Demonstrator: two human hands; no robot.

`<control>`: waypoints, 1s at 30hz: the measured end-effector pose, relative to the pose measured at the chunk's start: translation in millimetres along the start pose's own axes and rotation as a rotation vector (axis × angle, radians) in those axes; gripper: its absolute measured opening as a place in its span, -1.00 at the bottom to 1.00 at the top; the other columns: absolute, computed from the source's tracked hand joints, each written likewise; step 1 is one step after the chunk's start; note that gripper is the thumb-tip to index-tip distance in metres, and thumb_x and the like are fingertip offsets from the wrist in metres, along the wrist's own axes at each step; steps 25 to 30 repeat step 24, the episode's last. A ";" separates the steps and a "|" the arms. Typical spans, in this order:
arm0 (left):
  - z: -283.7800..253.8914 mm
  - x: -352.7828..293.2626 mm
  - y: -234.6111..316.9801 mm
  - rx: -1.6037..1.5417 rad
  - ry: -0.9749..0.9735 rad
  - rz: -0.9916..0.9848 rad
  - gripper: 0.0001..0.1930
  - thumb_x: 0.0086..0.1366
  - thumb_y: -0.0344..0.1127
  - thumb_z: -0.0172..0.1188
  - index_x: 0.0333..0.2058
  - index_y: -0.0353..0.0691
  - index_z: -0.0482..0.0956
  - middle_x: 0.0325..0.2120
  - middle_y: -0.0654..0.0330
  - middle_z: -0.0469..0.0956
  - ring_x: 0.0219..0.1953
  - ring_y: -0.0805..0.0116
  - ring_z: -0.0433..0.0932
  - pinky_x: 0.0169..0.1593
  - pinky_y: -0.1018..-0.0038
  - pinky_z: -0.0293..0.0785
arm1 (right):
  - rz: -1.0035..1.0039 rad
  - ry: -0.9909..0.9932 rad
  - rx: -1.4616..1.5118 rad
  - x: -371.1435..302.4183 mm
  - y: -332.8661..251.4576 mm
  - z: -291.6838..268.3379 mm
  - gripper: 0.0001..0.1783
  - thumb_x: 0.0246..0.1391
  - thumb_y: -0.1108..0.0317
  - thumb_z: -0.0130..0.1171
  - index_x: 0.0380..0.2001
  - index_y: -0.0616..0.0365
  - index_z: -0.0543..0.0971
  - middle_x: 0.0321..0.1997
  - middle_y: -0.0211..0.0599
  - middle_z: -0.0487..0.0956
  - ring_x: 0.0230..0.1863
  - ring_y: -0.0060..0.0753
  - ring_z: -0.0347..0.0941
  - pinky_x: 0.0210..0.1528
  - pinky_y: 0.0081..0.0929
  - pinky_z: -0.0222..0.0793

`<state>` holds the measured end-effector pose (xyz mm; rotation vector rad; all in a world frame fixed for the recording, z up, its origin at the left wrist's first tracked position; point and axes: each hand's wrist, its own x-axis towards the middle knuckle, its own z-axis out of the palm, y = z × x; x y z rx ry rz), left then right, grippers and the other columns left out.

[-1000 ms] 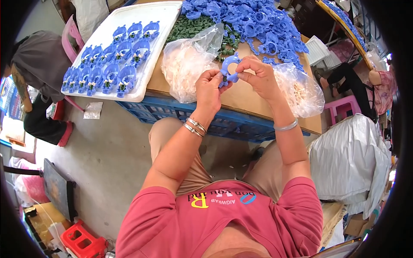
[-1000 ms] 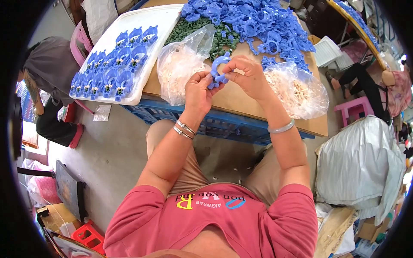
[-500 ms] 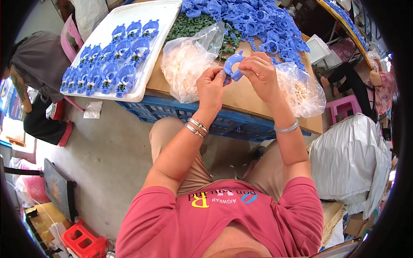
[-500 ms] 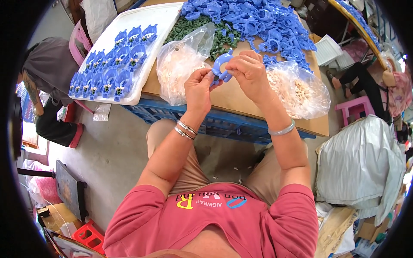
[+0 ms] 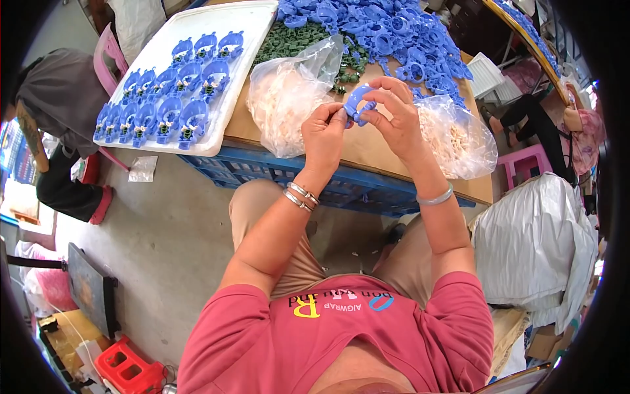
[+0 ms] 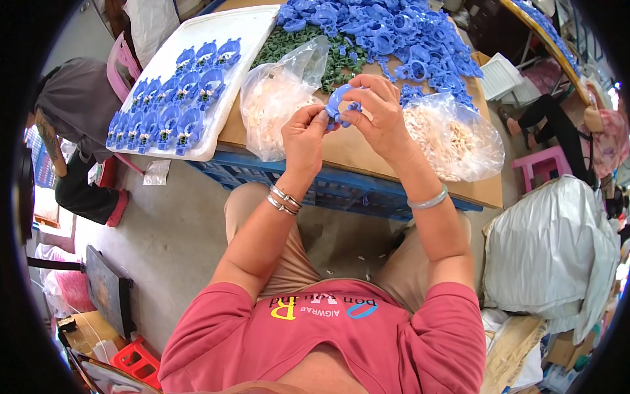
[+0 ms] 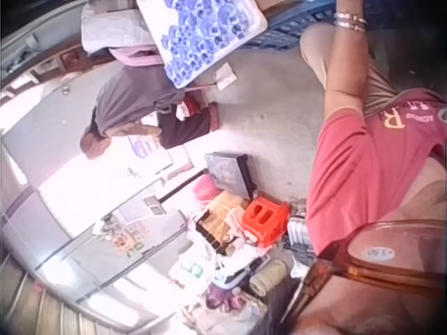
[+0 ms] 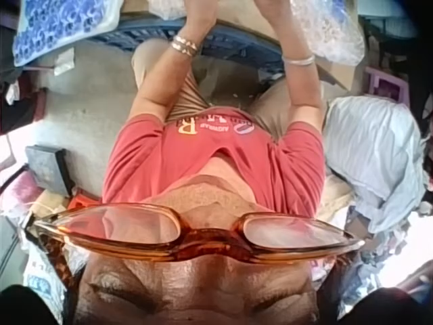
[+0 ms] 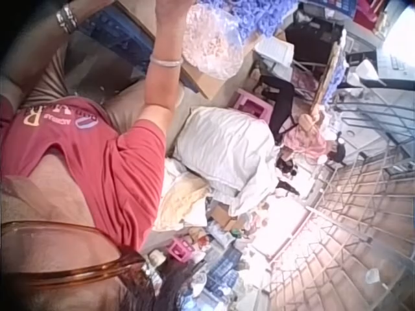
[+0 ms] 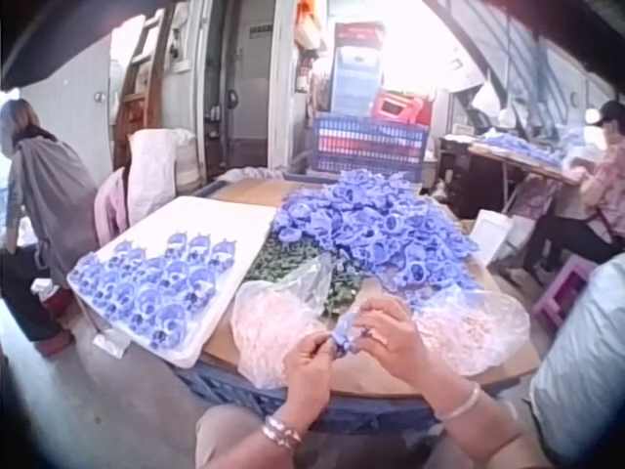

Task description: Assembling small white decorations onto blue circular plastic frames in a workshop setting.

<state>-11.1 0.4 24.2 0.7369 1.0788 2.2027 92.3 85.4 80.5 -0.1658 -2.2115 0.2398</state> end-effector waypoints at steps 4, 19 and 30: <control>3.1 -4.5 3.7 0.001 -0.003 -0.005 -0.91 0.14 -0.54 -0.01 -0.38 -0.39 0.46 -0.55 0.25 0.46 -0.52 0.57 0.43 -0.41 0.67 0.38 | -0.005 -0.018 -0.004 0.9 1.4 1.2 -0.74 -0.30 0.43 0.24 -0.42 0.14 0.48 -0.17 -0.27 0.42 -0.10 -0.22 0.29 -0.08 -0.37 0.16; -0.5 -1.0 4.2 -0.116 -0.011 0.012 -0.90 0.12 -0.58 0.00 -0.39 -0.37 0.47 -0.49 0.25 0.47 -0.45 0.55 0.43 -0.31 0.64 0.38 | 0.501 0.031 0.495 -22.1 9.9 20.5 -0.09 -0.30 0.17 0.33 0.13 0.10 0.09 0.09 -0.29 0.23 0.01 -0.40 0.21 -0.06 -0.48 0.12; -0.2 -2.7 -1.4 -0.130 -0.036 0.032 -0.87 0.11 -0.60 -0.01 -0.37 -0.33 0.50 -0.48 0.25 0.48 -0.44 0.56 0.43 -0.29 0.63 0.38 | 0.452 -0.015 0.532 -24.0 17.4 19.2 -0.07 -0.30 0.20 0.34 0.14 0.12 0.07 0.11 -0.29 0.18 -0.02 -0.41 0.21 -0.07 -0.50 0.14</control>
